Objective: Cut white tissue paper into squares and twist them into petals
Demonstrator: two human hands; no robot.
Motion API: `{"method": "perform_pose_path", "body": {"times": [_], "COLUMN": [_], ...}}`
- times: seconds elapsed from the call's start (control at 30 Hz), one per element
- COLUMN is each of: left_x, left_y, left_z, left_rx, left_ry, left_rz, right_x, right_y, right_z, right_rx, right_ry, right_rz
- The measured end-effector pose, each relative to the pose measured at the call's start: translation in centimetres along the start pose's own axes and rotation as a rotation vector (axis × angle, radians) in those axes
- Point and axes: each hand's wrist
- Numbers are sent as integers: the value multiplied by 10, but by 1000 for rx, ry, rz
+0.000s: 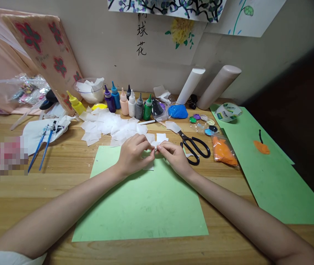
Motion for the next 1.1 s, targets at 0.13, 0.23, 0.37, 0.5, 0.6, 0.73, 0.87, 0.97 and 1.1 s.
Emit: {"method": "perform_pose_path", "body": {"times": [0.13,0.23,0.37,0.5,0.6,0.73,0.87,0.97,1.1], "left_x": [1,2,2,3,3,3,3,2,1], "left_y": [0,0,-1,-1,-2,-2,-1,-1,1], "left_z": [-1,-2,-3,-3,-3,-4,-3,-2,-2], "left_rx": [-7,-25,-44,-59,-64,-72,-71,-74,-30], "left_ry": [-20,-41,-74,-93,-97,-96,-95,-100,-115], "left_rz": [8,6,13,17,12,6,-11,-40,-127], "right_x": [0,1,1,1,1,2,2,1,0], "right_y": [-1,-2,-2,-2,-1,-1,-1,-1,-1], "right_z": [-2,-3,-3,-1,-1,-2,-1,1,5], "right_rx": [9,8,-7,-24,-26,-28,-25,-11,-9], "right_ry": [-1,-20,-36,-45,-49,-52,-67,-70,-40], "right_rz": [-16,-30,-31,-27,-35,-38,-20,12,50]}}
Point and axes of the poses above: each hand's wrist, its own y-axis towards the middle knuckle, its own x-axis out of the palm, z = x × y, and after that the axes turned 14 degrees about y, right-handed
